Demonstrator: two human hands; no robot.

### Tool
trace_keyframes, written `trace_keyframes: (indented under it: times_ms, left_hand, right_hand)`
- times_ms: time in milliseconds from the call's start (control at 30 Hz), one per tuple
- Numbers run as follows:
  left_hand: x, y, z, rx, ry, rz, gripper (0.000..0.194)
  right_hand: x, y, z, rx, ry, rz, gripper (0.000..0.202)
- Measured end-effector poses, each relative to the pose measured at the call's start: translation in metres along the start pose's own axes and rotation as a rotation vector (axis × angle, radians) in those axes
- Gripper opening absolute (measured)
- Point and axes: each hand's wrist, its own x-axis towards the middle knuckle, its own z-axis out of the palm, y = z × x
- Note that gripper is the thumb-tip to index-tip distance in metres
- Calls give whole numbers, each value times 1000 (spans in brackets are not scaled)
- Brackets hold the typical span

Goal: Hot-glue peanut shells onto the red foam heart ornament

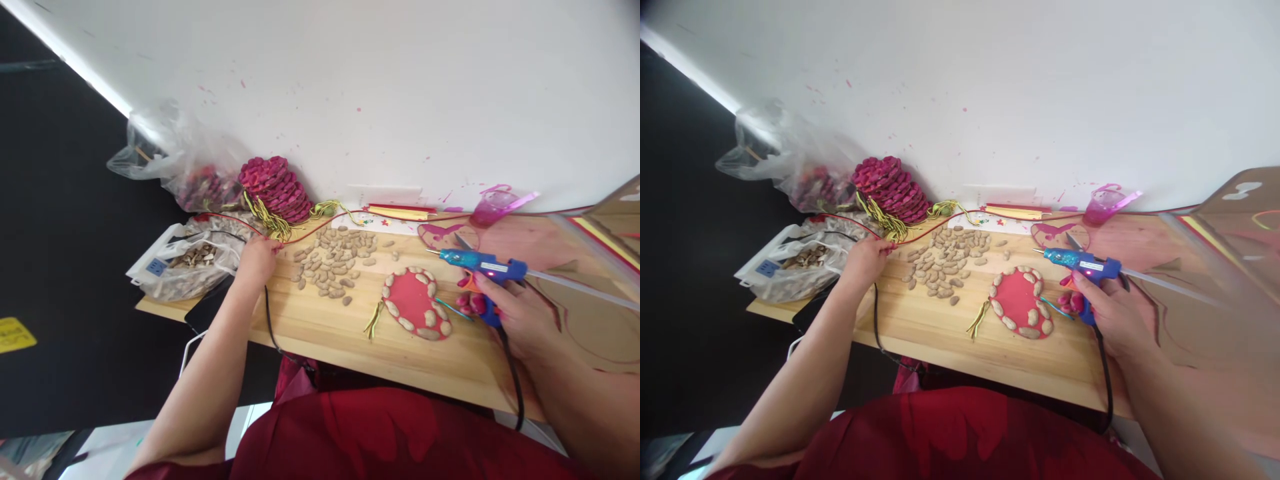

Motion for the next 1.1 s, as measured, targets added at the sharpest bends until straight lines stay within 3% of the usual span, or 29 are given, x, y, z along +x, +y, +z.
trace_keyframes:
  times_ms: [200,467,633,867,1100]
  left_hand:
    - [-6,6,2,77,-66,46,37]
    - [-10,18,-7,53,-85,18,36]
    - [-11,23,-14,63,-155,13,30]
    - [-31,9,-40,124,-321,2,16]
    - [-44,3,-35,155,-331,8,18]
  right_hand:
    - [1,2,-1,-21,13,0,54]
    - [-3,-3,4,3,32,26,58]
    - [-4,-4,5,-5,44,21,58]
    - [-3,-4,4,-23,-1,2,58]
    - [-3,-3,4,-2,-1,11,57]
